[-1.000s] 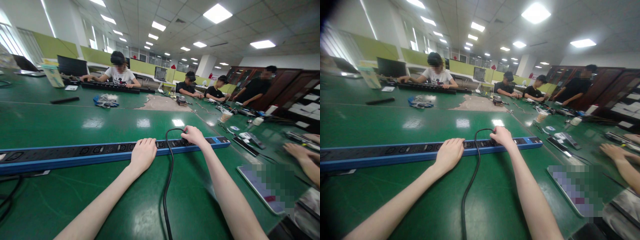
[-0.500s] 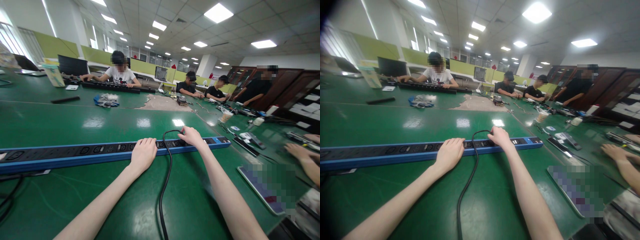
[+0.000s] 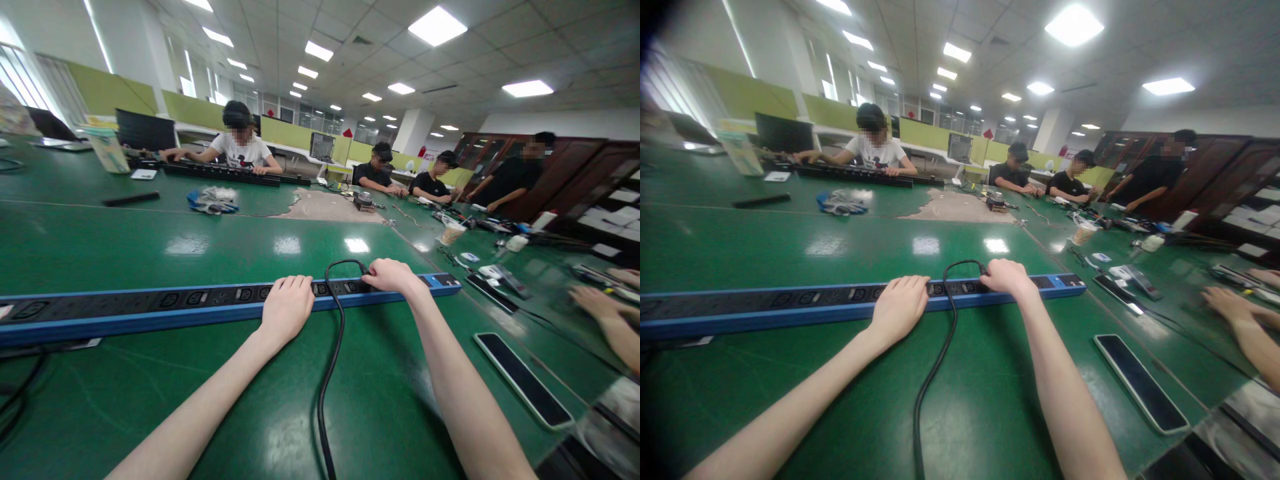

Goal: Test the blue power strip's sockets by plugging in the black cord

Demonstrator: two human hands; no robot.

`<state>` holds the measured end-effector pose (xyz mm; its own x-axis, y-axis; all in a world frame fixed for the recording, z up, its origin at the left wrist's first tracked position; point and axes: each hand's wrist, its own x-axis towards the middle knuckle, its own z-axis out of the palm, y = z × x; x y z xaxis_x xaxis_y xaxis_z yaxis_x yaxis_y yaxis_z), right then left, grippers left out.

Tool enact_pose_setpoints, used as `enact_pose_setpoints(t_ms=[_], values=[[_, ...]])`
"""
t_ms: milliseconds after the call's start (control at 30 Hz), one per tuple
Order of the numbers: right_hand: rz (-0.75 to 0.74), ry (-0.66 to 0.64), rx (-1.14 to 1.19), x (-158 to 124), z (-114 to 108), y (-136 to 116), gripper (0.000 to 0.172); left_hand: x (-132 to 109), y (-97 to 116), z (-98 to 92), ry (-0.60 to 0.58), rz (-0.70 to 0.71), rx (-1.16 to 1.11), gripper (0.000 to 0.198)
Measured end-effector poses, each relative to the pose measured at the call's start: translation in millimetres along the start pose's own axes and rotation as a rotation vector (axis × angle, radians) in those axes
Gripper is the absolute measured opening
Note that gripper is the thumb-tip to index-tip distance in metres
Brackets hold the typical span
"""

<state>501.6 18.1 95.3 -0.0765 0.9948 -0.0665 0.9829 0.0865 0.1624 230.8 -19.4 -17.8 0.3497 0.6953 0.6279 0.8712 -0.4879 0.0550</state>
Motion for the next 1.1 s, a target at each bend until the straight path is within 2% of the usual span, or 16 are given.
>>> enact_pose_setpoints(t_ms=[200, 433, 600, 767, 1000, 1100], values=[[0.016, -0.025, -0.002, 3.9, 2.1, 0.7, 0.041, 0.0, 0.1, 1.1, 0.002, -0.011, 0.013, 0.035], [0.008, 0.053, 0.006, -3.4, 9.5, 0.8, 0.040, 0.8, 0.0, 0.6, 0.012, -0.017, -0.015, 0.035], [0.009, -0.028, 0.104, 1.6, 11.9, 5.3, 0.039, 0.6, -0.8, 1.4, 0.000, -0.009, -0.001, 0.036], [0.044, 0.089, 0.080, -7.1, 20.5, 3.2, 0.038, 0.7, -0.5, 1.3, 0.004, -0.006, -0.005, 0.037], [0.075, 0.011, 0.158, 2.8, 23.2, 2.6, 0.052, 0.1, -0.8, 3.1, 0.029, 0.005, -0.013, 0.036], [0.116, 0.096, 0.103, 10.2, 26.4, -5.2, 0.051, 0.5, -1.5, 2.0, 0.026, 0.009, -0.004, 0.035]])
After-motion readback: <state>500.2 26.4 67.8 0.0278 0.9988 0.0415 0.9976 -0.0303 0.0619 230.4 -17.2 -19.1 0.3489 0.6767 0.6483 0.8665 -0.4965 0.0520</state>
